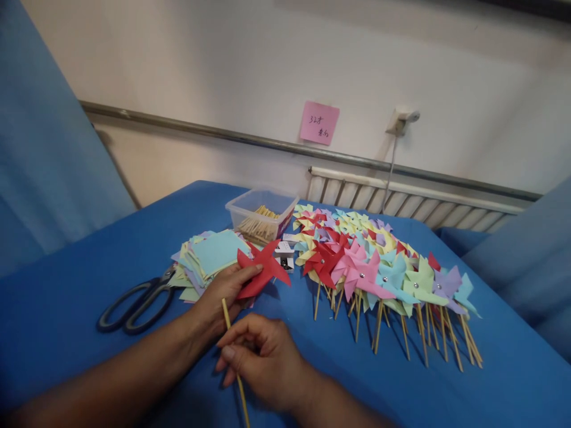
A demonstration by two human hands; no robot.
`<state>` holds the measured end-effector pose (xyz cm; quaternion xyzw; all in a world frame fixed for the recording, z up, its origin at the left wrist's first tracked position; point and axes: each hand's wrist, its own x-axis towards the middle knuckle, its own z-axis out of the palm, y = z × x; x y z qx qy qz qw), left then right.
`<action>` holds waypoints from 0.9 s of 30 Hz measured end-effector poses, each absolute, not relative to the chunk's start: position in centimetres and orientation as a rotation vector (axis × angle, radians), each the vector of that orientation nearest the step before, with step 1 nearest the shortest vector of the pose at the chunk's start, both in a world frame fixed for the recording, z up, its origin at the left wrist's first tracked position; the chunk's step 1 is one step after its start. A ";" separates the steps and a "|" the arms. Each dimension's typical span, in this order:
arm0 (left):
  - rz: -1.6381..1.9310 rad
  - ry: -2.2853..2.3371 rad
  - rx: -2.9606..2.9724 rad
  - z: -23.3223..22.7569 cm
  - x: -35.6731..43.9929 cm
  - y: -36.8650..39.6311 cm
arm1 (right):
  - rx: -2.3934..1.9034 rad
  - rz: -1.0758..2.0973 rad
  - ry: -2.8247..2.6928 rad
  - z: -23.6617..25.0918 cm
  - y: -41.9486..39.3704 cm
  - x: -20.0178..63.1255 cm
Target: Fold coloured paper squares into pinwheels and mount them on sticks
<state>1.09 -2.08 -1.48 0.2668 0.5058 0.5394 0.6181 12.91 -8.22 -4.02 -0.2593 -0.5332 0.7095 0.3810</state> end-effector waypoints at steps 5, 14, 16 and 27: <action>1.275 1.061 0.631 -1.2 1.2 -2.5 | -0.759 1.743 -1.207 -3.8 -7.6 12.7; 1.258 1.142 0.760 -0.7 1.3 -2.8 | -0.864 1.610 -1.043 -4.1 -6.4 12.6; 1.262 1.141 0.784 -0.7 1.4 -2.8 | -0.874 1.618 -1.017 -4.3 -6.2 12.7; 1.235 1.160 0.823 -0.7 1.5 -2.6 | -0.920 1.605 -0.937 -4.3 -5.4 13.3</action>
